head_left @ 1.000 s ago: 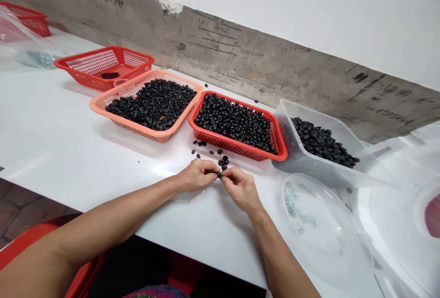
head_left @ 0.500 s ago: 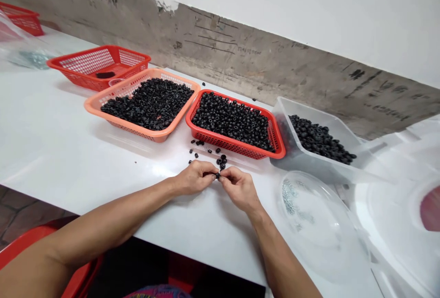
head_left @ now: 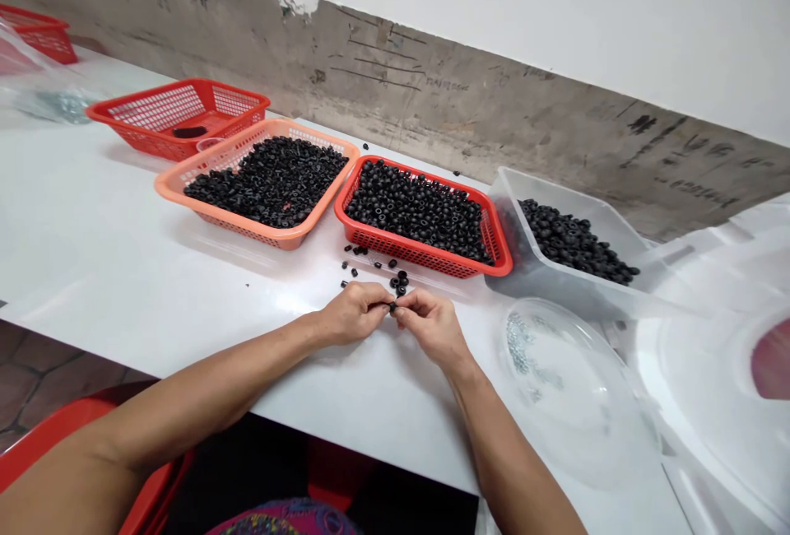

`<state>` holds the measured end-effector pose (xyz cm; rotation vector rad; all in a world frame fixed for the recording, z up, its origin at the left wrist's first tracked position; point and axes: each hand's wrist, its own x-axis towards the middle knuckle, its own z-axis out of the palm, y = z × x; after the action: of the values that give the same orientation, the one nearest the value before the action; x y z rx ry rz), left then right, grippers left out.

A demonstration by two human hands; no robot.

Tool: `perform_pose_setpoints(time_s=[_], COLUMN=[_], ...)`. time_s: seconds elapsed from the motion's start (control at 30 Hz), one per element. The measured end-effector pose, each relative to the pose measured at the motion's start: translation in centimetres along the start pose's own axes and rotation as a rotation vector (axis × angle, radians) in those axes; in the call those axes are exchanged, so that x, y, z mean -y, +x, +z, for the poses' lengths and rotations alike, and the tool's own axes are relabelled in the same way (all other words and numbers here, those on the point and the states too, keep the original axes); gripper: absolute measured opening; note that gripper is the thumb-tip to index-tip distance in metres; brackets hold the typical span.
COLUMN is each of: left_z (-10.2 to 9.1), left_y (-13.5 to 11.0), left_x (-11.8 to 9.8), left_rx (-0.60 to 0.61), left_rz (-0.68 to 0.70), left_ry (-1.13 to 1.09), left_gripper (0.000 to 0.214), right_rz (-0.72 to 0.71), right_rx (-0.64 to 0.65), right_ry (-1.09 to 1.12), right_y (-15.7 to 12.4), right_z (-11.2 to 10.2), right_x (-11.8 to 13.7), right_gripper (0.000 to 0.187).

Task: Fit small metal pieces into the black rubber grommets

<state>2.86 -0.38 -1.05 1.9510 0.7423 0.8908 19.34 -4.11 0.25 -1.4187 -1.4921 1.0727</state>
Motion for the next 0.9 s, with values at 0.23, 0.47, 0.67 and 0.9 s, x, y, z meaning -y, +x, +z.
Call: perform_pose_setpoints(time_s=[0.23, 0.47, 0.67, 0.9], left_z=[0.7, 0.9, 0.7, 1.1], left_y=[0.1, 0.1, 0.0, 0.1], left_x=[0.4, -0.6, 0.1, 0.6], left_rx=[-0.065, -0.013, -0.106, -0.166], left_rz=[-0.149, -0.044, 0.105, 0.085], left_ry=[-0.139, -0.277, -0.120, -0.159], left_gripper=[0.017, 0.018, 0.019, 0.020], right_rz=[-0.105, 0.077, 0.133, 0.028], right_rx=[-0.160, 0.187, 0.435, 0.401], right_ry=[-0.130, 0.504, 0.628, 0.652], right_y=[-0.2, 1.1, 0.9, 1.0], right_z=[0.9, -1.4, -1.1, -0.6], right_x=[-0.2, -1.6, -1.5, -1.6], right_gripper=[0.008, 0.026, 0.038, 0.043])
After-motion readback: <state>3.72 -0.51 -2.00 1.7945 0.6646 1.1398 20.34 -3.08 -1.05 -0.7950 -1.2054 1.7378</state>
